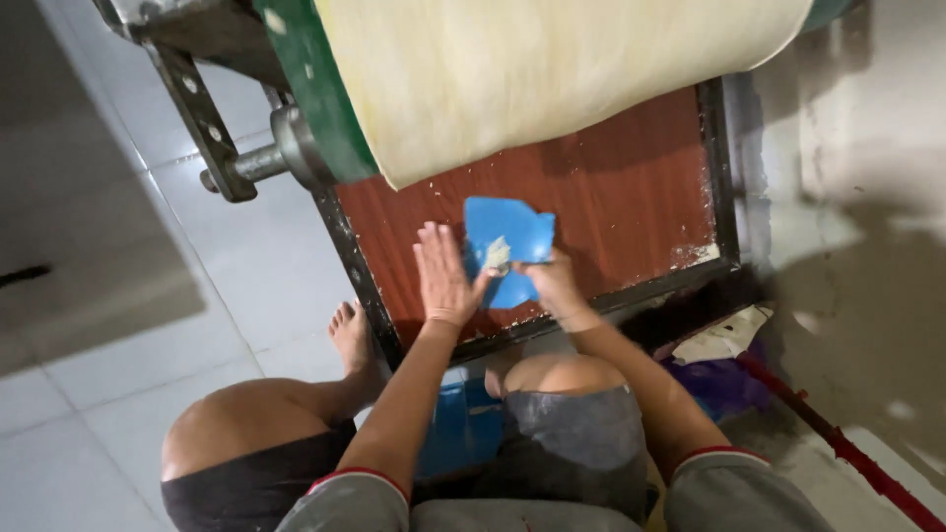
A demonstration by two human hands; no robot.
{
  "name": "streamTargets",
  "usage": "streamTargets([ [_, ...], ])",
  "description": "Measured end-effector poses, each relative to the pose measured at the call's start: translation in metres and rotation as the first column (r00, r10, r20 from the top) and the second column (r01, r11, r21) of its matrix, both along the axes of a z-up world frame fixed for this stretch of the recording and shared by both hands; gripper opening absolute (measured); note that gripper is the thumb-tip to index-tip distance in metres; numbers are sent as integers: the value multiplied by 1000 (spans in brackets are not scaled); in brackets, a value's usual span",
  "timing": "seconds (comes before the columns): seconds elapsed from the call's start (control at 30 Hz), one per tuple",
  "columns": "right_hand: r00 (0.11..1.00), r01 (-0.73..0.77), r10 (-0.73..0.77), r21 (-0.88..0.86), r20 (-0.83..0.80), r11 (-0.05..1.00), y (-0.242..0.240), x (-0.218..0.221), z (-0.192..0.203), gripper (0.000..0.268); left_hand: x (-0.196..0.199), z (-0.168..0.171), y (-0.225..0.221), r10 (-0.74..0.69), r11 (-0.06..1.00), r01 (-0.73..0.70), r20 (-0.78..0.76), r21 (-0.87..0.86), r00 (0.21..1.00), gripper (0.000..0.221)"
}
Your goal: Folding dough sheets, cleaning a dough roller machine with a scraper, and feeding dough through the roller.
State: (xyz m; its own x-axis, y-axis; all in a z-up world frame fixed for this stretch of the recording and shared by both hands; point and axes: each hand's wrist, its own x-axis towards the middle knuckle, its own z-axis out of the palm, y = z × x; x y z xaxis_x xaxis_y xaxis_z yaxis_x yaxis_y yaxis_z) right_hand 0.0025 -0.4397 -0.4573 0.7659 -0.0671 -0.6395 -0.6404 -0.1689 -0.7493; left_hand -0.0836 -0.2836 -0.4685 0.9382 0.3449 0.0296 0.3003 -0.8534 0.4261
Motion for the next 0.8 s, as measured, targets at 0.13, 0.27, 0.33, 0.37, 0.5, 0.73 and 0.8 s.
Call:
streamTargets([
  [0.13,995,-60,53,72,90,996,13,-10,-1,21,25,-7,-35,-99,957,141,172,-254,980,109],
  [0.27,912,-377,385,-84,142,922,-17,-3,-39,27,9,-3,-18,-61,973,100,187,-209,981,97],
  [0.33,681,-657,730,-396,53,641,-12,1,-44,47,-9,-13,3,56,990,-37,138,-140,989,94],
  [0.37,680,-655,730,-393,65,645,0,0,-25,47,-14,-3,13,56,991,-37,144,-129,988,94],
  [0.5,407,-844,912,-402,-48,355,35,3,44,57,-28,22,47,225,969,-222,12,-109,974,86],
  [0.73,455,-756,886,-566,-90,330,-3,47,78,44,-32,12,87,510,848,-500,14,-173,860,80],
  [0.8,626,-734,780,-347,-12,584,-34,84,65,28,-5,61,103,583,760,-536,20,-366,812,66],
])
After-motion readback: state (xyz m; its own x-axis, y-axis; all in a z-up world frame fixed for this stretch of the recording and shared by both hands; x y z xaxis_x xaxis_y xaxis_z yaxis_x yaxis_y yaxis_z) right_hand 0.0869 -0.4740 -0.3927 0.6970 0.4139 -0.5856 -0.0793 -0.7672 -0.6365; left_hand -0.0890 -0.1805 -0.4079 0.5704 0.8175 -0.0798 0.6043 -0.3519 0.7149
